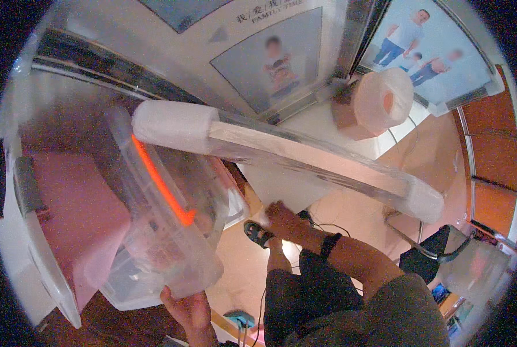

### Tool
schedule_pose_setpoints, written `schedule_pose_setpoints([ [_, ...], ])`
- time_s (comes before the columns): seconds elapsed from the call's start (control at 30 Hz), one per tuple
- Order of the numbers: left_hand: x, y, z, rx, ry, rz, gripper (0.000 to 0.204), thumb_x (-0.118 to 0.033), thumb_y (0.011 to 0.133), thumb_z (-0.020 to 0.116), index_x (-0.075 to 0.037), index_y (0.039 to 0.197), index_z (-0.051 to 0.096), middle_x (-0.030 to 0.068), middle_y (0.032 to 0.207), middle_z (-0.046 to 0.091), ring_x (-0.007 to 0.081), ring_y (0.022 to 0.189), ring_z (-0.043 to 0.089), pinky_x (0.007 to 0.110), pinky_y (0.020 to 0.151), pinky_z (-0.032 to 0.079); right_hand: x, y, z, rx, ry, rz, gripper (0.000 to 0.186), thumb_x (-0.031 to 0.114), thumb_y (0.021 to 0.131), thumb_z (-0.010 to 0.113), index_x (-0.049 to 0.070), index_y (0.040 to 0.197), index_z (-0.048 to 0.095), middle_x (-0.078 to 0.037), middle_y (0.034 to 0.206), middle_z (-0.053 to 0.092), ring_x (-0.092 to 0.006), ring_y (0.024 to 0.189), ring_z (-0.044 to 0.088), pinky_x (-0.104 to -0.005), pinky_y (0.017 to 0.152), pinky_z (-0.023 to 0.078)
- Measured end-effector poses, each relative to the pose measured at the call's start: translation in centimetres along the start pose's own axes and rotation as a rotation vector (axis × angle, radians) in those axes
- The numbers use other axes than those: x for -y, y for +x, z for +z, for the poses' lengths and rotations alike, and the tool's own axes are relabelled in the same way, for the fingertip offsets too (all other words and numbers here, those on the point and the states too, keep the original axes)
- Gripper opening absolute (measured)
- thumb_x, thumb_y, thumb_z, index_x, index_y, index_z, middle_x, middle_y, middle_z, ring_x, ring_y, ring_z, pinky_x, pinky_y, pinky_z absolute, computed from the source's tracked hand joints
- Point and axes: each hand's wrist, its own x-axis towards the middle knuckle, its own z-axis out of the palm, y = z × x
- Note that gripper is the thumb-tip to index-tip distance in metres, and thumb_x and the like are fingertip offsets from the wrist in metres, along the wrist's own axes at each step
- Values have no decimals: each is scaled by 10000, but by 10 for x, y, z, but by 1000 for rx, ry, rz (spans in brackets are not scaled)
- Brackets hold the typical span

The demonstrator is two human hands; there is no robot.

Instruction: The person kneels on the floor and wipes the inside of a white cabinet with a tissue. They then pick up a translucent plastic container, wipe its exterior and interior with the tissue, and continue cleaning the cabinet surfaces.

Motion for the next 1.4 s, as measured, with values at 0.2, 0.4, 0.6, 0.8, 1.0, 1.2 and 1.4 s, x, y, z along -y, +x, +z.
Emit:
schedule_pose_setpoints([
  [0.2, 2, -14, -24, 208, 170, -21, 811, -492, 874, 702, -85, 1493, 374, 151, 1509, 438, 374, 1396, 399, 635, 1118, 343, -34, 94, -5, -335, 89, 45, 498, 29, 781, 558, -51, 1273, 550, -250, 1270, 571, -406, 1239, 512, -466, 1087, 416],
  [0.4, -2, -54, -94, 160, 231, 21, 797, -530, 943, 595, -105, 1540, 282, 173, 1560, 361, 392, 1360, 459, 631, 1045, 434, -31, 43, 27, -325, -91, -112, 583, 65, 786, 608, -74, 1344, 513, -197, 1450, 454, -369, 1327, 446, -411, 1136, 380],
  [0.6, 1, -98, -180, -12, 111, 3, 696, -534, 998, 466, -127, 1538, 300, 191, 1552, 377, 373, 1262, 557, 556, 987, 495, -70, -73, 10, -157, 278, 179, 508, 89, 844, 582, -29, 1337, 543, -175, 1460, 486, -352, 1345, 460, -435, 1129, 395],
  [0.8, 18, -127, -305, -61, 131, -17, 651, -519, 990, 494, -135, 1498, 359, 190, 1493, 453, 340, 1143, 617, 504, 918, 526, -70, -27, 40, -452, -316, 37, 442, 97, 901, 524, -34, 1323, 555, -187, 1427, 519, -364, 1344, 464, -437, 1146, 381],
  [1.0, 60, -146, -406, -172, 184, -80, 634, -500, 974, 545, -136, 1464, 375, 180, 1344, 561, 316, 1057, 632, 482, 852, 537, -25, -3, 88, -611, -268, -196, 387, 91, 924, 501, -24, 1285, 584, -167, 1378, 563, -363, 1309, 492, -445, 1121, 397],
  [1.2, 101, -153, -494, -159, 367, -31, 641, -458, 973, 575, -117, 1470, 359, 174, 1315, 572, 280, 1063, 625, 418, 876, 535, -114, -58, 68, -696, -292, -274, 469, -41, 852, 560, 26, 1316, 587, -164, 1361, 582, -358, 1260, 532, -449, 1078, 436],
  [1.4, 152, -117, -528, -127, 585, 31, 601, -303, 955, 646, -78, 1454, 398, 138, 1245, 612, 238, 1086, 609, 379, 913, 505, -138, -65, 31, -684, -400, -222, 420, -40, 873, 586, 27, 1287, 609, -189, 1338, 592, -391, 1217, 547, -452, 1059, 437],
])
